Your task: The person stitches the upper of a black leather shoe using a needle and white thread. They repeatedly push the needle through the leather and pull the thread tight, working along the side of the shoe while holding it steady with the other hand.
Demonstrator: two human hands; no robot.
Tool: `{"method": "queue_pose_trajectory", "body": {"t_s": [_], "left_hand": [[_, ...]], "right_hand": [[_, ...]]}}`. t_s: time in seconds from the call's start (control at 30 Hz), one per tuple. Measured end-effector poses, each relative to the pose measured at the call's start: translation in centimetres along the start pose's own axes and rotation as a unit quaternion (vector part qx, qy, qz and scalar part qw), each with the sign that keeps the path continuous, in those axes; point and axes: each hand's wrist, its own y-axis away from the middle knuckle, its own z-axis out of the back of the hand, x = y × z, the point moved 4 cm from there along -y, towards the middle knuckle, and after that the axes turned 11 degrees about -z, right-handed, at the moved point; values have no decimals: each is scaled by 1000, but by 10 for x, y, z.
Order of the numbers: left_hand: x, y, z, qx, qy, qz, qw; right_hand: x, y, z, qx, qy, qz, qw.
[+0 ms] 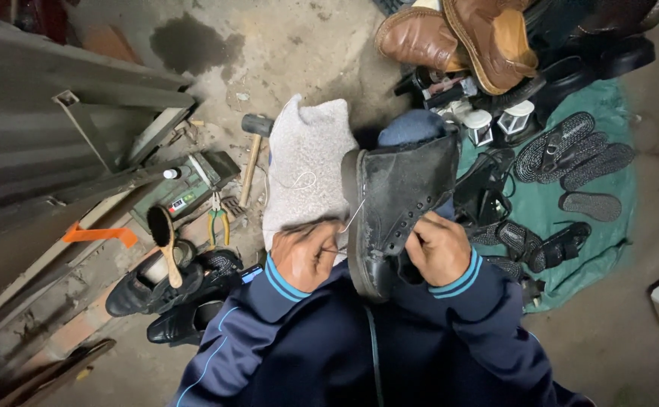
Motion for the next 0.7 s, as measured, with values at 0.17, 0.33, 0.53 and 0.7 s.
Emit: {"method": "queue_pose_trajectory", "body": {"t_s": [0.17,0.33,0.53,0.7], "left_hand": [[-3,4,4,5,-10,-25,1000],[-7,4,8,-8,-28,-42,999],[-12,0,12,-6,-20,-34,999],[-23,-3,20,0,-26,-28,999]], "right_hand": [[-1,2,-3,-14,43,26,999],[2,7,-1,6,42,74,996],[4,6,2,46,61,50,996],[10,36,8,-49,-305,3,951]]}}
